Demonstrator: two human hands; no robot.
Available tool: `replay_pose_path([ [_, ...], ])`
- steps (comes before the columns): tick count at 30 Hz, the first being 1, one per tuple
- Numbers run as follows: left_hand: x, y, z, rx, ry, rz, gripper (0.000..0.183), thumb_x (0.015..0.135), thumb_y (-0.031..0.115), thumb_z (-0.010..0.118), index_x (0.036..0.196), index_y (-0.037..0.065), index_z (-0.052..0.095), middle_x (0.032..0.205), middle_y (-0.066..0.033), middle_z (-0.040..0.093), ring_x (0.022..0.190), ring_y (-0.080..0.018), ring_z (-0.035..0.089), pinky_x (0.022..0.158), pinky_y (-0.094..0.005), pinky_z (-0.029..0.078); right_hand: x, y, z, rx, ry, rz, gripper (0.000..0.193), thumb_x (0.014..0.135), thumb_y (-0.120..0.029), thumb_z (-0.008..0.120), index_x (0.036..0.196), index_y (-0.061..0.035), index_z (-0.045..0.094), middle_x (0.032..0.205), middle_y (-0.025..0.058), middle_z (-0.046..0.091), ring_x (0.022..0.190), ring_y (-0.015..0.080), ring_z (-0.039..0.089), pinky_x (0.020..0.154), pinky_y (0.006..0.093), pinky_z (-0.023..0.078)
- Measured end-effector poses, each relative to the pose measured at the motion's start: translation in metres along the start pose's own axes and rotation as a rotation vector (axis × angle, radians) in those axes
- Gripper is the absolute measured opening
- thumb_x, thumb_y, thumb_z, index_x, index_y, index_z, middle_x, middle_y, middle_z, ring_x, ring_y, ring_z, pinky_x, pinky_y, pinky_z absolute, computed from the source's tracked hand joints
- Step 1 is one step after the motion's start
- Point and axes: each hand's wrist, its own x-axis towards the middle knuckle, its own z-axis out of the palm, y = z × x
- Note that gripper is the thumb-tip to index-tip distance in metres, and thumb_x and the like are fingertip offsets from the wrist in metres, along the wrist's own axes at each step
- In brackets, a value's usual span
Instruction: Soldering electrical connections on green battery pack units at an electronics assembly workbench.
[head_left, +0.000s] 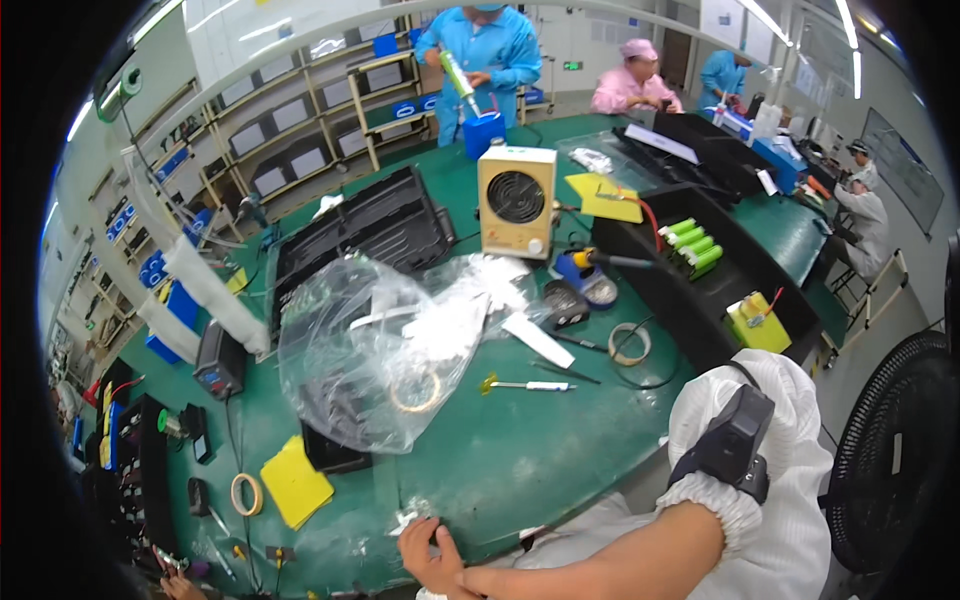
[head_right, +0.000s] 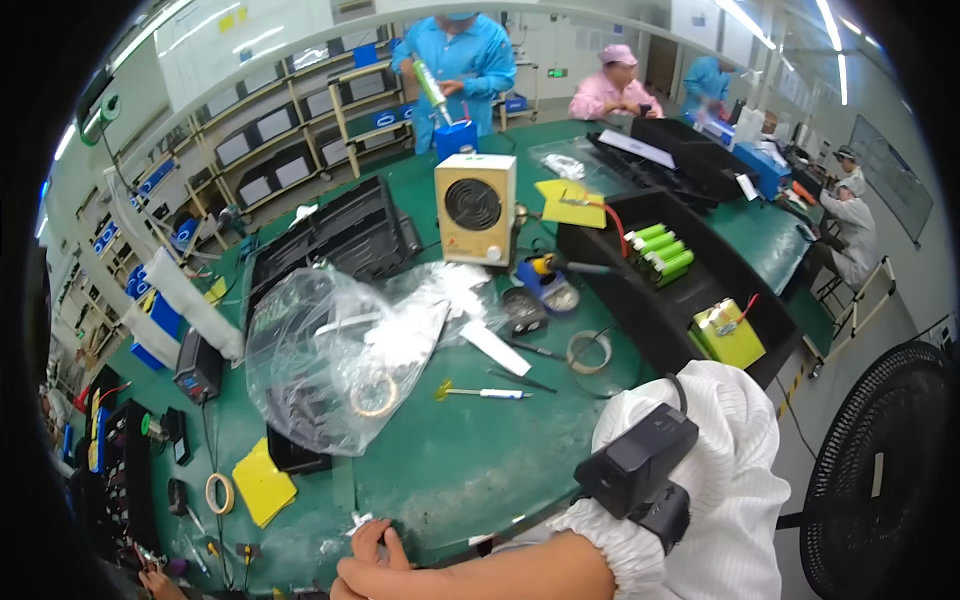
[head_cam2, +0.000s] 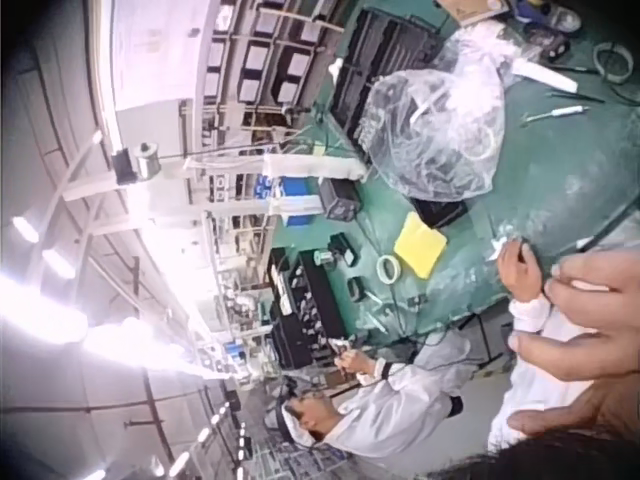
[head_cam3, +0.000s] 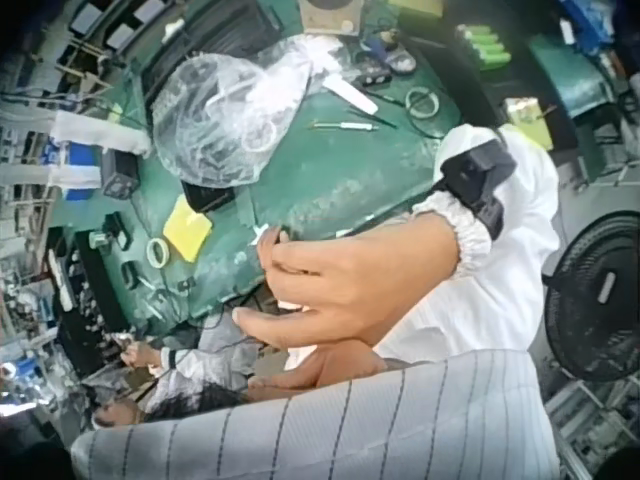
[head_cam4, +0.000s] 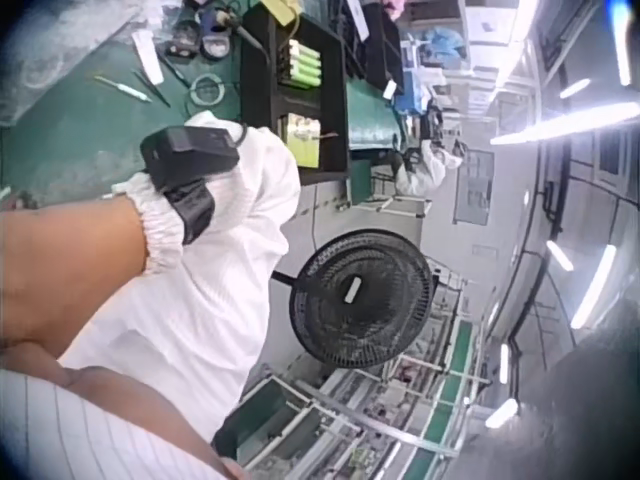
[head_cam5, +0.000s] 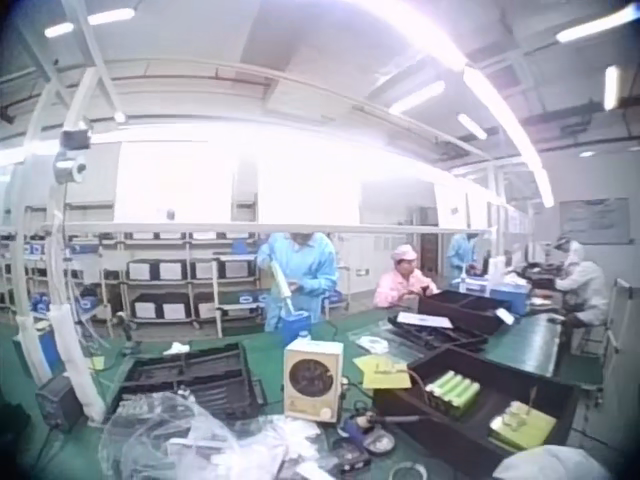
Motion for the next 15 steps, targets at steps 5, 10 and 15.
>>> replay_pose_path([
  [5,0.003,0.001,-0.016,0.027,-0.207,-0.182,0.012,0.079,0.005,0.070,0.090,0.004,0.070,0.092,-0.0113,0.070,0.093,-0.0324,0.066,0.087,-0.0422,0.048,0.001,-0.012,-0.022,0.676,0.190,0.276,0.039,0.088,-0.020,0.063,0.126,-0.0096,0.058,0.117,0.0172,0.059,0.086,0.0284,0.063,0.069,0.0342,0.052],
  [10,0.001,-0.007,-0.016,0.044,-0.143,-0.143,0.013,0.077,0.009,0.073,0.090,0.006,0.071,0.092,-0.0102,0.071,0.093,-0.0303,0.067,0.085,-0.0409,0.049,-0.057,0.021,-0.006,1.004,-0.162,0.689,0.022,0.081,-0.012,0.075,0.102,-0.0093,0.070,0.093,0.0091,0.073,0.076,0.0222,0.072,0.069,0.0313,0.057],
  [15,-0.015,-0.010,-0.021,0.066,-0.186,-0.197,0.018,0.087,0.014,0.067,0.098,0.000,0.070,0.096,-0.0195,0.070,0.093,-0.0390,0.065,0.087,-0.0468,0.050,-0.102,0.043,-0.013,0.673,-0.278,0.976,0.016,0.087,-0.011,0.070,0.102,-0.0048,0.070,0.088,0.0107,0.072,0.078,0.0240,0.072,0.069,0.0332,0.056],
])
